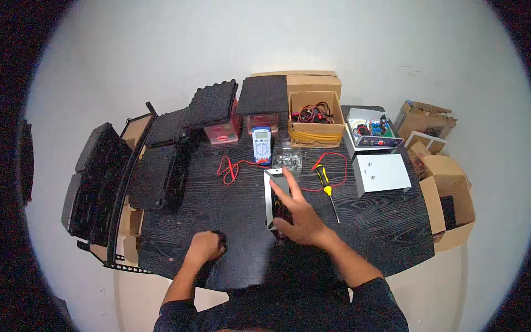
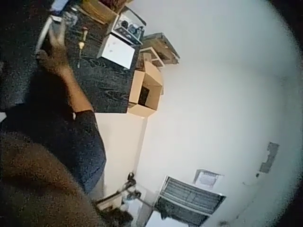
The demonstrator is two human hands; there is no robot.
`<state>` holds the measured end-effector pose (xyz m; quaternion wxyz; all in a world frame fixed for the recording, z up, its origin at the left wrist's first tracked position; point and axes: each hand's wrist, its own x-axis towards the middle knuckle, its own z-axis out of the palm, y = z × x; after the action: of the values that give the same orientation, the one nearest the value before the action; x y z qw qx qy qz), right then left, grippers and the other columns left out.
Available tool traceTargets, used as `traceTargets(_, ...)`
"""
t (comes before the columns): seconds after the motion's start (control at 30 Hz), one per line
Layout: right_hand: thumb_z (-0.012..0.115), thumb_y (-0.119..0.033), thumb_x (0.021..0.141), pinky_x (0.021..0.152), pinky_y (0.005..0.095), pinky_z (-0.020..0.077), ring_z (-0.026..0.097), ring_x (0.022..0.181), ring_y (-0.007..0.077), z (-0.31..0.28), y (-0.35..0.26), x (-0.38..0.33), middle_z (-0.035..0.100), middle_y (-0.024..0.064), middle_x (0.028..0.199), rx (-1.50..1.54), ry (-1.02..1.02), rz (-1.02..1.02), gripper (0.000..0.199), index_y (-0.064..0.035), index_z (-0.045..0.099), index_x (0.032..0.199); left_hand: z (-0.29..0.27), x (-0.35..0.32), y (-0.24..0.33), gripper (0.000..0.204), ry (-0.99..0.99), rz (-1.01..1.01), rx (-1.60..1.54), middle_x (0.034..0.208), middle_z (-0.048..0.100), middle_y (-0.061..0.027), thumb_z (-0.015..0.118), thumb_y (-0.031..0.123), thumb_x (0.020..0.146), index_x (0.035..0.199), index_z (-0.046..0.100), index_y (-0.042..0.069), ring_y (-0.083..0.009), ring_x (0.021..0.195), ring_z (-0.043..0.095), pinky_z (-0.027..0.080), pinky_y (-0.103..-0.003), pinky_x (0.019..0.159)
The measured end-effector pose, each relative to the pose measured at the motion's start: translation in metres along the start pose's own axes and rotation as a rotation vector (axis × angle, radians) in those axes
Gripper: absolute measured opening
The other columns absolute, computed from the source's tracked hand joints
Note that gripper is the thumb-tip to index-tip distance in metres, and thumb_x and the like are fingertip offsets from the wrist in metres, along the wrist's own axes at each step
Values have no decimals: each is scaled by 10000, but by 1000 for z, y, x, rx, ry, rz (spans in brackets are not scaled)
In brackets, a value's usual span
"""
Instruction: The person assembles a small electronic device using a screwdriver.
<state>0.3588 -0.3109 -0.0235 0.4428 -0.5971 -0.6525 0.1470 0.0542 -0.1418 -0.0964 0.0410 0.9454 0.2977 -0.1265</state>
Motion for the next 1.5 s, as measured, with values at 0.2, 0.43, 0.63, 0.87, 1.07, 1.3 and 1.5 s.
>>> traceTargets(0.2, 644, -483, 915, 1216, 462, 193, 135, 1533, 445, 3, -1, 0, 43, 307, 1649, 111, 7, 5, 838, -64, 331, 1570, -13, 75, 16, 239, 149, 132, 15, 805, 717, -201, 684, 294, 778, 773, 744, 62, -380, 752, 714, 591, -487, 716)
traceTargets(0.43, 608, -548, 926, 1211, 465, 202, 133, 1533, 446, 3, 2, 0, 48, 309, 1648, 107, 18, 6, 845, -62, 342, 1565, -83, 203, 67, 220, 642, 252, -644, 783, 693, -206, 630, 248, 910, 893, 729, 52, -419, 738, 682, 550, -510, 685)
traceTargets(0.63, 654, -382, 899, 1189, 443, 278, 193, 1513, 468, 6, 3, 1, 51, 311, 1646, 29, 19, -8, 817, -103, 310, 1585, -82, 234, 73, 235, 769, 320, -645, 916, 724, -210, 636, 167, 931, 1078, 722, 6, -346, 799, 717, 547, -394, 729)
traceTargets(0.87, 665, -234, 831, 1193, 456, 271, 183, 1510, 488, 2, -2, 0, 23, 317, 1646, 59, 25, 0, 848, -114, 301, 1587, -15, 151, 90, 188, 1275, 745, -817, 884, 618, -172, 588, 8, 719, 905, 590, 34, -397, 811, 624, 521, -507, 791)
traceTargets(1.07, 587, -433, 931, 1198, 449, 234, 166, 1528, 443, 4, -5, 0, 33, 317, 1647, 86, 26, 27, 788, -47, 328, 1566, 27, 127, 103, 142, 1109, 976, -891, 914, 625, -161, 621, 106, 860, 966, 559, 35, -379, 833, 640, 540, -514, 811)
traceTargets(1.3, 575, -452, 936, 1169, 420, 286, 237, 1510, 416, 9, -1, -1, 33, 313, 1650, 100, 50, 16, 790, -16, 346, 1554, 24, 127, 103, 95, 993, 820, -931, 863, 617, -162, 616, 6, 852, 920, 551, 18, -366, 771, 626, 531, -468, 754)
traceTargets(1.5, 589, -420, 925, 1162, 407, 295, 271, 1497, 422, 7, -3, -2, 37, 319, 1647, 96, 57, 18, 780, -13, 354, 1549, 11, 124, 110, 134, 1037, 765, -931, 837, 611, -156, 596, -53, 805, 908, 546, 18, -367, 773, 626, 531, -468, 791)
